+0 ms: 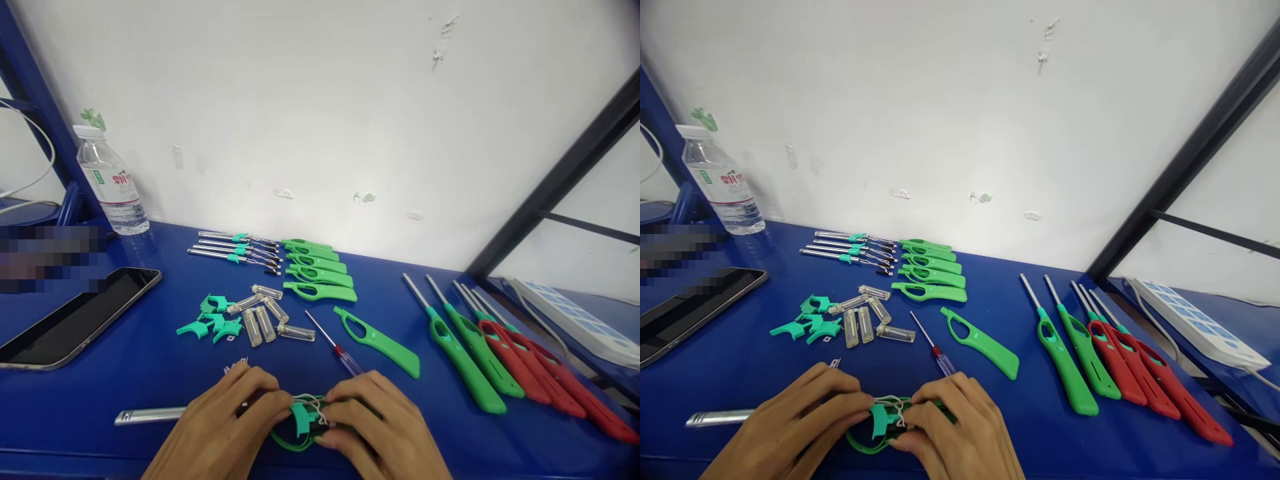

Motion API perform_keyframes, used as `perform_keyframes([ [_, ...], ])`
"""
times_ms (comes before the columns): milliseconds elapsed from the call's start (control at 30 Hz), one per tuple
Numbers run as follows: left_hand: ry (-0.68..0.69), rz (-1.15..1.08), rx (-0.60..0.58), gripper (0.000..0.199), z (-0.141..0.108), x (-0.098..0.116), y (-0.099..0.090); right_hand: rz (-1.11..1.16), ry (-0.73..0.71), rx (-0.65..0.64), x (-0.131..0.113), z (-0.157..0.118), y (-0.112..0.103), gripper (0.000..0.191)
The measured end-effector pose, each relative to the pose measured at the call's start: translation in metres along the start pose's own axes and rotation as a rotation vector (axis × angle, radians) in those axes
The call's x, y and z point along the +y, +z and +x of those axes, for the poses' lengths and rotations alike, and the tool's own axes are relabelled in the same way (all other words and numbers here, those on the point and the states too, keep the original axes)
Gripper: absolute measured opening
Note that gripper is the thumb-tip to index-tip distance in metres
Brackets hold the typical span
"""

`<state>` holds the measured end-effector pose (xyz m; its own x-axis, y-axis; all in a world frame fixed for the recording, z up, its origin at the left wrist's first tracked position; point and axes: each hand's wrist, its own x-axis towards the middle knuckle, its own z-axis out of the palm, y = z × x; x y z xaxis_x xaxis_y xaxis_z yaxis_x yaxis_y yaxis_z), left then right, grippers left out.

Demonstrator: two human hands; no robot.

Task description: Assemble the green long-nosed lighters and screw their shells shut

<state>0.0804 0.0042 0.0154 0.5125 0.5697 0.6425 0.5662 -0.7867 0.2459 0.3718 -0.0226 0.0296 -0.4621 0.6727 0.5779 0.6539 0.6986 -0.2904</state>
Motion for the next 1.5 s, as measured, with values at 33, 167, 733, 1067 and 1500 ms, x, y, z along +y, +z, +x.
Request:
perform_keyframes([
  [33, 0.0, 0.014, 0.008, 0.038, -0.001, -0.001, 0.001, 0.006, 0.001, -0.003, 0.0, -0.001, 0.0, 0.018],
  [167, 0.044, 0.019, 0.053, 0.039, -0.003, -0.007, 0.004, 0.037, 0.005, -0.011, 0.001, -0.001, -0.001, 0.008],
  [733, 0.03, 0.053, 0.019, 0.035, 0.008, -0.009, 0.0, 0.038, 0.02, 0.012, -0.002, 0.0, -0.002, 0.018],
  [1067, 0.05, 0.094, -0.005, 0.029, 0.029, -0.003, -0.011, 0.095, 0.036, -0.006, 0.0, -0.003, -0.001, 0.009],
  [1500, 0.024, -0.049, 0.012, 0.048, 0.0, -0.008, 0.001, 0.123, 0.041, -0.013, 0.0, -0.003, -0.002, 0.008],
])
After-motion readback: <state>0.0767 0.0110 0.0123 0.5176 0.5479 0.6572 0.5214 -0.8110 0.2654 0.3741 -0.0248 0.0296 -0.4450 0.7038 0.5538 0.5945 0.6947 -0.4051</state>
